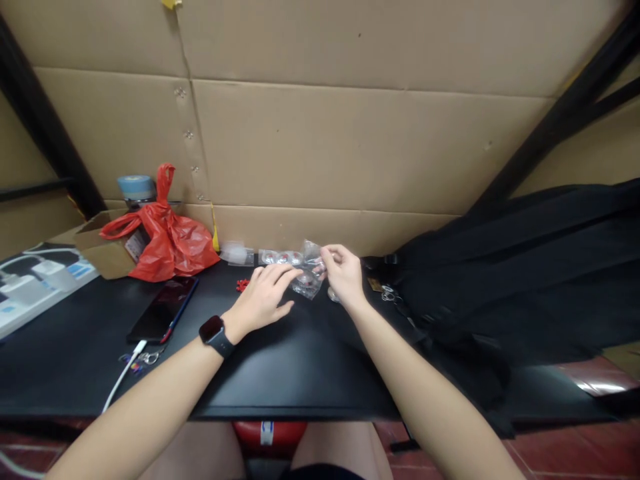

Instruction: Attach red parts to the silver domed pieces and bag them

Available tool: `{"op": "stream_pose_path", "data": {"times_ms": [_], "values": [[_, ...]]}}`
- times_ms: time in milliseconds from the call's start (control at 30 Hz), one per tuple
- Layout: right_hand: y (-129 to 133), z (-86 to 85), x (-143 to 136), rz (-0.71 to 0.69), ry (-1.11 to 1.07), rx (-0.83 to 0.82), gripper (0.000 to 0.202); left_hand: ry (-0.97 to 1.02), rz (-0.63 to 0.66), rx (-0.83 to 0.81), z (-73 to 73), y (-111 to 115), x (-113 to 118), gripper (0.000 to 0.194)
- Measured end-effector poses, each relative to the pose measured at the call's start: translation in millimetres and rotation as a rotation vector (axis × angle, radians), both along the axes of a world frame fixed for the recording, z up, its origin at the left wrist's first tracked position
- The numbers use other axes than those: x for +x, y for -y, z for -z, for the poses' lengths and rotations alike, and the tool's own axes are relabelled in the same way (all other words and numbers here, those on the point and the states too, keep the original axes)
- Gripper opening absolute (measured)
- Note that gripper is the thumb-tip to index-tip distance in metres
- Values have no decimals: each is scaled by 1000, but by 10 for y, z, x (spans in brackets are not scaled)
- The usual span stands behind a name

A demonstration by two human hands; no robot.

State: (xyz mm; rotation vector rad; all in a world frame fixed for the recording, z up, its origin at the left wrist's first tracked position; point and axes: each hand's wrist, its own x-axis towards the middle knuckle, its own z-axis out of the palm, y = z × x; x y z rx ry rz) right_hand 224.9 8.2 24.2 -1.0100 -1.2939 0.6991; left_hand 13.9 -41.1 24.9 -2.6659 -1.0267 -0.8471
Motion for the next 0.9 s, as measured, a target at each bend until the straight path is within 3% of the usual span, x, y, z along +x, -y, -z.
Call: {"op": "stream_pose_path", "data": {"times_ms": [267, 400, 533, 667, 767, 900], "values": [[128, -17, -160, -217, -13, -161, 45, -97, -40, 89, 62, -4, 90, 34], [121, -23, -145, -325, 70, -104, 49, -66, -98, 31, 54, -124, -5, 31], [-11, 54, -17, -221, 349, 28, 32, -25, -321, -32, 37, -441, -317, 26], [-127, 141, 125, -127, 754, 80, 17, -17, -557, -162, 120, -777, -667, 41], [-144, 187, 169, -131, 977, 15, 18, -110, -583, -319, 241, -921, -808, 47], [-117, 217, 141, -129, 1124, -48, 25, -137, -555, -341, 341, -968, -849, 46]]}}
